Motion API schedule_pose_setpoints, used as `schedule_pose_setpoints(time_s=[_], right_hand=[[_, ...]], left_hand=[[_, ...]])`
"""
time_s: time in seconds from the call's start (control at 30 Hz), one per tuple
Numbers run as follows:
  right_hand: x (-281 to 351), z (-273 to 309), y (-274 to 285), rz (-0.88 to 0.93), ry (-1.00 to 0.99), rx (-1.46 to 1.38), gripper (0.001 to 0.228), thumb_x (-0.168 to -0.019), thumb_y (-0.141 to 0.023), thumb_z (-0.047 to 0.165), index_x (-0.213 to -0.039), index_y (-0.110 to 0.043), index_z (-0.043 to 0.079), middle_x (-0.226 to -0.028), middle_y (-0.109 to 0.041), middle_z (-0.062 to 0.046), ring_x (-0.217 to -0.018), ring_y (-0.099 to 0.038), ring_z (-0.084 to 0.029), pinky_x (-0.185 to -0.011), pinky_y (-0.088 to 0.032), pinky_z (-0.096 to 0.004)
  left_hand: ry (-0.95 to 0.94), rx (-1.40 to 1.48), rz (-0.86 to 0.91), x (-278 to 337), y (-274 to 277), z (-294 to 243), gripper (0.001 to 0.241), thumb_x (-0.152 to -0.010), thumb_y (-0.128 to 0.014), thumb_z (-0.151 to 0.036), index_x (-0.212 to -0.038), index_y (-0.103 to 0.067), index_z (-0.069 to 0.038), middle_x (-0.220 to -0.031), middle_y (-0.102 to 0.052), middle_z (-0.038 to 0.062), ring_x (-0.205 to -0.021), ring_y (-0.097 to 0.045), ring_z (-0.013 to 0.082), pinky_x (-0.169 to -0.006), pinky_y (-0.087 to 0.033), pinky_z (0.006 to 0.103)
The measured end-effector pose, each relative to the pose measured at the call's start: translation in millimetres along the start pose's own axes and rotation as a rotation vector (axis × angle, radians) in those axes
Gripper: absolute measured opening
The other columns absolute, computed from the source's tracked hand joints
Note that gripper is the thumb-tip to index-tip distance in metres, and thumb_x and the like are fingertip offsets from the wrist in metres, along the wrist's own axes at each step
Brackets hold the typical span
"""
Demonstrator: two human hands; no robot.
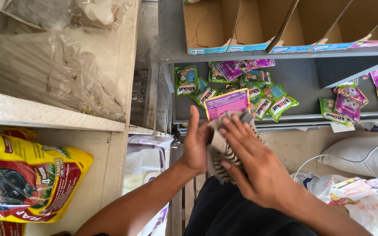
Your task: Wiping down cat food pouches with a cloth and placing them into shelf dispensers in a grocery store aisle.
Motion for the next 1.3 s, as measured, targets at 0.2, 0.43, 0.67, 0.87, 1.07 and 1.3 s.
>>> schedule_pose_setpoints(time_s=[0.2,0.43,0.67,0.87,1.07,1.3], right_hand=[[-3.4,-10.1,0.2,-0.069,-0.080,0.033,0.059,-0.089,-0.063,0.005,-0.143,-0.047,-0.014,-0.158,-0.045,-0.028,-0.152,-0.037,-0.044,-0.125,-0.030,-0.052],[-5.1,-7.8,-4.9,0.056,0.080,0.120,0.059,-0.085,-0.068,0.014,-0.140,-0.056,-0.004,-0.155,-0.052,-0.017,-0.152,-0.040,-0.036,-0.125,-0.029,-0.052],[1.1,-11.4,-3.8,0.014,0.059,0.175,0.058,-0.089,-0.066,0.016,-0.142,-0.054,-0.004,-0.152,-0.056,-0.019,-0.149,-0.044,-0.037,-0.126,-0.029,-0.052],[15.7,10.5,-7.5,0.107,0.077,0.089,0.064,-0.086,-0.067,0.016,-0.141,-0.049,-0.011,-0.157,-0.046,-0.028,-0.150,-0.041,-0.043,-0.123,-0.033,-0.051],[7.5,-3.5,-6.6,-0.009,-0.003,0.105,0.063,-0.087,-0.064,0.008,-0.141,-0.045,-0.017,-0.155,-0.046,-0.033,-0.148,-0.043,-0.046,-0.125,-0.032,-0.054],[1.9,-8.8,-1.9,0.020,-0.037,0.137,0.062,-0.091,-0.064,0.014,-0.145,-0.046,-0.011,-0.157,-0.046,-0.028,-0.150,-0.042,-0.041,-0.124,-0.031,-0.051]], left_hand=[[0.005,0.025,0.014,1.5,-10.5,-0.4,0.091,-0.104,-0.027,-0.076,-0.154,-0.048,-0.004,-0.149,-0.056,0.013,-0.131,-0.055,0.0239,-0.112,-0.043,0.0411],[0.018,0.050,-0.032,0.2,-4.1,0.3,0.088,-0.105,-0.029,-0.075,-0.147,-0.053,-0.003,-0.135,-0.066,0.009,-0.116,-0.065,0.0171,-0.099,-0.053,0.0311],[-0.002,0.053,-0.003,2.7,-3.1,1.0,0.086,-0.106,-0.029,-0.074,-0.146,-0.054,-0.002,-0.135,-0.064,0.010,-0.117,-0.062,0.0193,-0.100,-0.049,0.0358],[0.002,0.025,0.030,3.3,-19.0,-7.6,0.098,-0.103,-0.021,-0.077,-0.161,-0.037,0.000,-0.152,-0.054,0.018,-0.134,-0.058,0.0280,-0.118,-0.046,0.0408],[-0.032,0.070,-0.002,0.3,-9.0,-4.2,0.093,-0.104,-0.025,-0.078,-0.151,-0.052,-0.002,-0.148,-0.059,0.014,-0.131,-0.058,0.0253,-0.112,-0.044,0.0422],[-0.041,0.041,0.033,-1.1,-8.5,-3.1,0.088,-0.104,-0.025,-0.078,-0.150,-0.055,-0.009,-0.147,-0.060,0.009,-0.130,-0.057,0.0229,-0.109,-0.041,0.0408]])
Point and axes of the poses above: each hand's wrist, its own x-axis away from the middle knuckle, its own y-axis out of the back of the hand, z = x × y, the point moved 5 cm from there along -x, towards the middle knuckle
